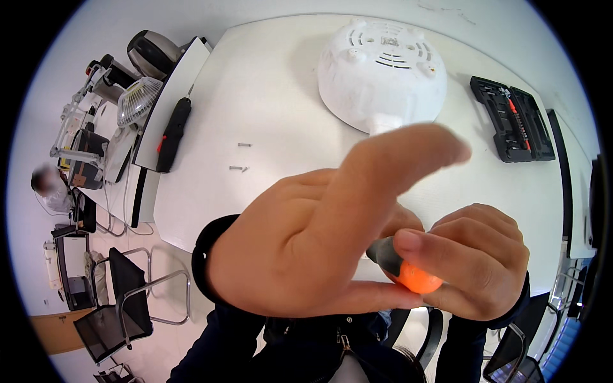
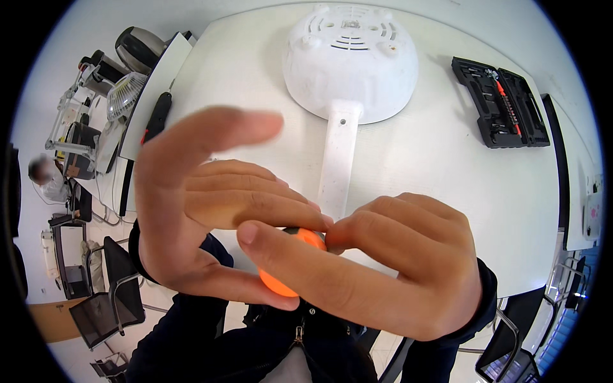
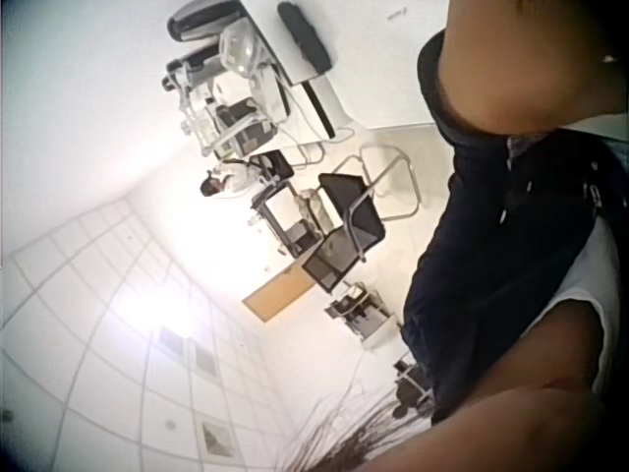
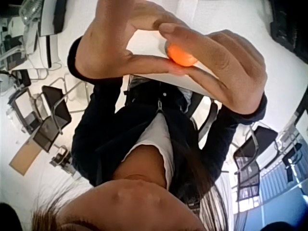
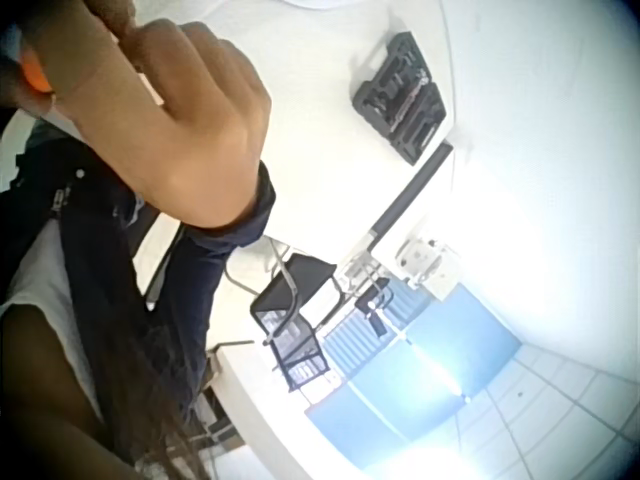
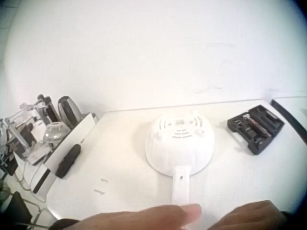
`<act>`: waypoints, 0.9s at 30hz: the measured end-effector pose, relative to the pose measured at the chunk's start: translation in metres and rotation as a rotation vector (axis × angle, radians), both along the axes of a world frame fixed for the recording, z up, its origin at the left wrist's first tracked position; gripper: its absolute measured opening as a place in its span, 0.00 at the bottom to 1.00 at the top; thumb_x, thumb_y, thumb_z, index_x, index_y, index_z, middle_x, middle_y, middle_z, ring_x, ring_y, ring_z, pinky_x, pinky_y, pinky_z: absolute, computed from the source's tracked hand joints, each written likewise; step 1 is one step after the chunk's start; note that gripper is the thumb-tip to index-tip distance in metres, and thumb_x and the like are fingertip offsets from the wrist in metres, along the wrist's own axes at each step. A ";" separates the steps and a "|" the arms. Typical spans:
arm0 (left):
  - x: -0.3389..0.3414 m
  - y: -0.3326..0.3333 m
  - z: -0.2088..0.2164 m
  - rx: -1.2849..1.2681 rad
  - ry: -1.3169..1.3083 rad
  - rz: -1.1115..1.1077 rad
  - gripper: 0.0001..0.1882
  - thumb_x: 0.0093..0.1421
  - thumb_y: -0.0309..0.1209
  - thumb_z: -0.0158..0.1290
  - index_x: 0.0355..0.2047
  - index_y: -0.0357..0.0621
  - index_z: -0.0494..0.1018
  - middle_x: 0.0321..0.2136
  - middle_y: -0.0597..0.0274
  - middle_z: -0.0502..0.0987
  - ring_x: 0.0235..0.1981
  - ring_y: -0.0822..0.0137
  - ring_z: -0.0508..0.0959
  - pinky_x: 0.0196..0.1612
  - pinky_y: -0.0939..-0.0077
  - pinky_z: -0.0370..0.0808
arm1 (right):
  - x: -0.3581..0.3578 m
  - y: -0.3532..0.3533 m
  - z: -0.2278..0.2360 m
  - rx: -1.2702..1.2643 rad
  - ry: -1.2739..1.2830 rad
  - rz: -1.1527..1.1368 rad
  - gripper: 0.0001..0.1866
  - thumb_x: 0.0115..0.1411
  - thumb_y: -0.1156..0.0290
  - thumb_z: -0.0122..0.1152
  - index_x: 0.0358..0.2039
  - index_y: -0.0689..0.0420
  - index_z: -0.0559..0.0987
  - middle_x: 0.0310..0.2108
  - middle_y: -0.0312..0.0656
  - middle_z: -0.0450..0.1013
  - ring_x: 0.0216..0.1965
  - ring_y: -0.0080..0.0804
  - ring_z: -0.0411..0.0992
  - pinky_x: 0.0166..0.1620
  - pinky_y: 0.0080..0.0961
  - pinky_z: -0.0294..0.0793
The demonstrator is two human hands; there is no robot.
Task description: The person uses a screwdriver to fasten screws into the handle of a white fan base. They pick up screws from the table and tighten them one at a time into the handle while seated at a white table.
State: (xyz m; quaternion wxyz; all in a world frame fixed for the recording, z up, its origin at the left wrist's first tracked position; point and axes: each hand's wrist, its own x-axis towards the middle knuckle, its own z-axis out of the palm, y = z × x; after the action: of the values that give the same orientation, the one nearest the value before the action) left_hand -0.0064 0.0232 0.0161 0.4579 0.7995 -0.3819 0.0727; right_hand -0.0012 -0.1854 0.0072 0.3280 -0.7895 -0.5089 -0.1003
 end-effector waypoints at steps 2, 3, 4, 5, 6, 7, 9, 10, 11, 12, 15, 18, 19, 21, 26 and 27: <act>0.001 -0.001 0.002 0.006 -0.060 0.008 0.31 0.35 0.39 0.69 0.36 0.30 0.73 0.40 0.46 0.72 0.29 0.62 0.80 0.30 0.78 0.75 | -0.004 0.000 0.000 0.018 -0.001 -0.040 0.25 0.36 0.65 0.74 0.35 0.61 0.75 0.18 0.37 0.72 0.17 0.26 0.70 0.23 0.22 0.67; -0.001 0.000 0.003 0.011 -0.037 0.007 0.33 0.35 0.38 0.69 0.39 0.30 0.70 0.36 0.49 0.72 0.27 0.62 0.79 0.29 0.78 0.74 | -0.006 0.002 0.000 0.035 0.000 -0.066 0.25 0.36 0.64 0.74 0.34 0.61 0.75 0.18 0.37 0.72 0.18 0.26 0.70 0.23 0.22 0.67; -0.002 0.001 0.004 0.015 -0.014 0.005 0.35 0.35 0.37 0.68 0.42 0.30 0.68 0.33 0.51 0.73 0.26 0.63 0.78 0.28 0.78 0.73 | -0.008 0.003 -0.001 0.052 0.004 -0.093 0.24 0.36 0.64 0.75 0.33 0.60 0.75 0.19 0.36 0.72 0.18 0.27 0.70 0.24 0.22 0.67; -0.004 0.003 0.005 0.019 0.009 0.005 0.37 0.35 0.36 0.67 0.45 0.29 0.65 0.30 0.54 0.73 0.24 0.63 0.77 0.28 0.78 0.73 | -0.009 0.005 -0.003 0.074 0.007 -0.117 0.24 0.35 0.63 0.75 0.32 0.60 0.75 0.19 0.36 0.72 0.19 0.27 0.71 0.24 0.21 0.68; -0.005 0.003 0.003 0.019 0.034 0.000 0.40 0.35 0.35 0.67 0.47 0.29 0.63 0.27 0.56 0.74 0.23 0.63 0.76 0.27 0.78 0.72 | -0.011 0.008 -0.007 0.093 0.001 -0.148 0.24 0.35 0.63 0.76 0.31 0.59 0.74 0.19 0.36 0.72 0.19 0.27 0.71 0.25 0.21 0.68; -0.005 0.004 0.001 0.021 0.059 -0.003 0.42 0.35 0.34 0.66 0.50 0.29 0.61 0.24 0.59 0.74 0.21 0.63 0.75 0.26 0.77 0.71 | -0.012 0.011 -0.012 0.113 -0.003 -0.177 0.24 0.34 0.63 0.76 0.30 0.59 0.74 0.19 0.36 0.73 0.20 0.28 0.71 0.26 0.21 0.69; -0.003 0.001 -0.003 -0.011 0.047 -0.056 0.48 0.35 0.36 0.67 0.54 0.29 0.57 0.29 0.56 0.73 0.25 0.65 0.76 0.26 0.77 0.72 | -0.015 0.014 -0.015 0.135 -0.011 -0.214 0.23 0.35 0.64 0.75 0.30 0.59 0.74 0.19 0.36 0.73 0.19 0.28 0.71 0.26 0.21 0.69; 0.000 -0.002 -0.009 -0.045 0.008 -0.106 0.51 0.34 0.39 0.69 0.55 0.29 0.55 0.38 0.51 0.72 0.31 0.67 0.77 0.27 0.76 0.74 | -0.016 0.012 -0.013 0.134 -0.003 -0.224 0.23 0.35 0.64 0.75 0.30 0.59 0.75 0.18 0.36 0.72 0.18 0.28 0.71 0.25 0.21 0.69; 0.001 -0.005 -0.008 -0.044 0.006 -0.130 0.52 0.35 0.40 0.70 0.55 0.29 0.55 0.41 0.49 0.72 0.33 0.68 0.77 0.27 0.76 0.75 | -0.017 0.011 -0.010 0.132 0.005 -0.236 0.22 0.36 0.65 0.74 0.31 0.59 0.75 0.18 0.36 0.72 0.17 0.29 0.70 0.25 0.21 0.68; 0.000 -0.001 -0.008 -0.024 0.010 -0.123 0.53 0.35 0.41 0.70 0.55 0.29 0.54 0.45 0.47 0.72 0.35 0.68 0.78 0.27 0.76 0.75 | -0.013 0.012 -0.011 0.119 0.044 -0.179 0.21 0.37 0.66 0.73 0.31 0.59 0.75 0.17 0.36 0.72 0.17 0.29 0.70 0.24 0.20 0.68; -0.002 0.010 0.003 0.093 0.117 -0.090 0.48 0.38 0.40 0.69 0.54 0.28 0.57 0.40 0.49 0.75 0.29 0.66 0.80 0.27 0.76 0.75 | -0.003 0.008 -0.004 0.035 0.136 0.005 0.20 0.37 0.68 0.71 0.33 0.60 0.76 0.17 0.38 0.73 0.16 0.30 0.71 0.21 0.19 0.67; 0.005 0.011 0.005 0.096 0.139 -0.158 0.42 0.40 0.39 0.67 0.51 0.28 0.62 0.35 0.51 0.77 0.25 0.64 0.80 0.26 0.78 0.74 | -0.002 0.004 -0.002 0.026 0.159 0.037 0.19 0.38 0.70 0.69 0.33 0.60 0.76 0.18 0.41 0.74 0.17 0.31 0.72 0.20 0.18 0.67; 0.006 0.007 0.003 0.080 0.105 -0.165 0.41 0.40 0.40 0.67 0.50 0.29 0.64 0.34 0.52 0.78 0.24 0.64 0.80 0.26 0.78 0.74 | -0.004 0.004 -0.004 0.076 0.138 -0.003 0.19 0.37 0.70 0.69 0.33 0.59 0.77 0.16 0.39 0.70 0.16 0.28 0.70 0.19 0.17 0.64; 0.006 0.000 -0.004 0.051 0.018 -0.128 0.39 0.40 0.42 0.67 0.48 0.30 0.67 0.30 0.55 0.79 0.23 0.65 0.79 0.26 0.79 0.73 | -0.008 0.009 -0.015 0.217 0.081 -0.095 0.20 0.36 0.71 0.66 0.35 0.54 0.78 0.12 0.33 0.61 0.11 0.21 0.60 0.15 0.16 0.54; 0.001 -0.006 -0.008 0.033 -0.135 -0.015 0.41 0.37 0.49 0.66 0.46 0.32 0.70 0.21 0.63 0.79 0.18 0.70 0.77 0.24 0.85 0.69 | -0.006 0.017 -0.026 0.320 -0.029 -0.136 0.21 0.35 0.71 0.64 0.36 0.52 0.79 0.09 0.28 0.56 0.08 0.17 0.56 0.13 0.14 0.48; 0.001 -0.006 -0.008 0.030 -0.132 0.001 0.41 0.37 0.49 0.66 0.46 0.32 0.70 0.21 0.64 0.79 0.18 0.71 0.77 0.24 0.85 0.68 | -0.003 0.016 -0.023 0.279 -0.004 -0.087 0.21 0.36 0.71 0.64 0.36 0.53 0.79 0.09 0.28 0.56 0.08 0.17 0.57 0.13 0.14 0.49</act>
State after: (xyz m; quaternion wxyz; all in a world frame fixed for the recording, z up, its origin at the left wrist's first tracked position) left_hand -0.0054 0.0170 0.0081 0.4197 0.7997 -0.4122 0.1199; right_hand -0.0043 -0.1698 -0.0159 0.4288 -0.7573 -0.4562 -0.1858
